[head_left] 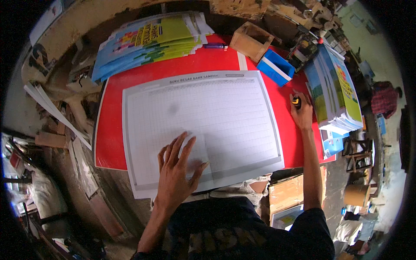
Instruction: The person applies adhesive using a handheld applicator to the inner grids of book cover sheets, folding the sheets and stacking them onto a pile in a workshop environment.
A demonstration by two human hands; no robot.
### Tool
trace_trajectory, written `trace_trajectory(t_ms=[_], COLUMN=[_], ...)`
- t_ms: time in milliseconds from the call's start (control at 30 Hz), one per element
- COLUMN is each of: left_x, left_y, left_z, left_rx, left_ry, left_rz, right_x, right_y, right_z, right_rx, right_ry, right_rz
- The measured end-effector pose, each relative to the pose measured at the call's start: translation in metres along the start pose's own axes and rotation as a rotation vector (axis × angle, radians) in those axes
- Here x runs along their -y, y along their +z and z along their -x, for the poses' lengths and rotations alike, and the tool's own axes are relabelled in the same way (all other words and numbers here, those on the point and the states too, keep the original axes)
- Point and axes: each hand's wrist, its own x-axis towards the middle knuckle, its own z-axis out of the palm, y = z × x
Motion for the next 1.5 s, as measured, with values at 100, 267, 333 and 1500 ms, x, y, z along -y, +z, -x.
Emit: trace_trajectory(t_ms=[100, 267, 333, 1500], left_x=[0.006, 0.012, 0.01, 0.016], left_y=[0.002, 0.013, 0.011, 0.016], left_z=[0.008, 0.007, 0.006, 0.003], left_rx=[0.032, 0.054, 0.059, -0.019], left_ry=[-0.006, -0.04, -0.029, -0.079], left_rz=[-0.114, -0.178, -0.217, -0.114], right_x=[0.021, 0.117, 0.18, 0.254], right_y=[-0.004, -0.036, -0.051, 0.016], right_z=[0.0, 0.005, 0.017, -0.02], right_rx=[-0.008, 0.252, 0.52, 0.759], right_ry=[-0.094, 0.415, 0.411, -0.252], right_rz=[0.056, -0.189, -0.366, -0.546])
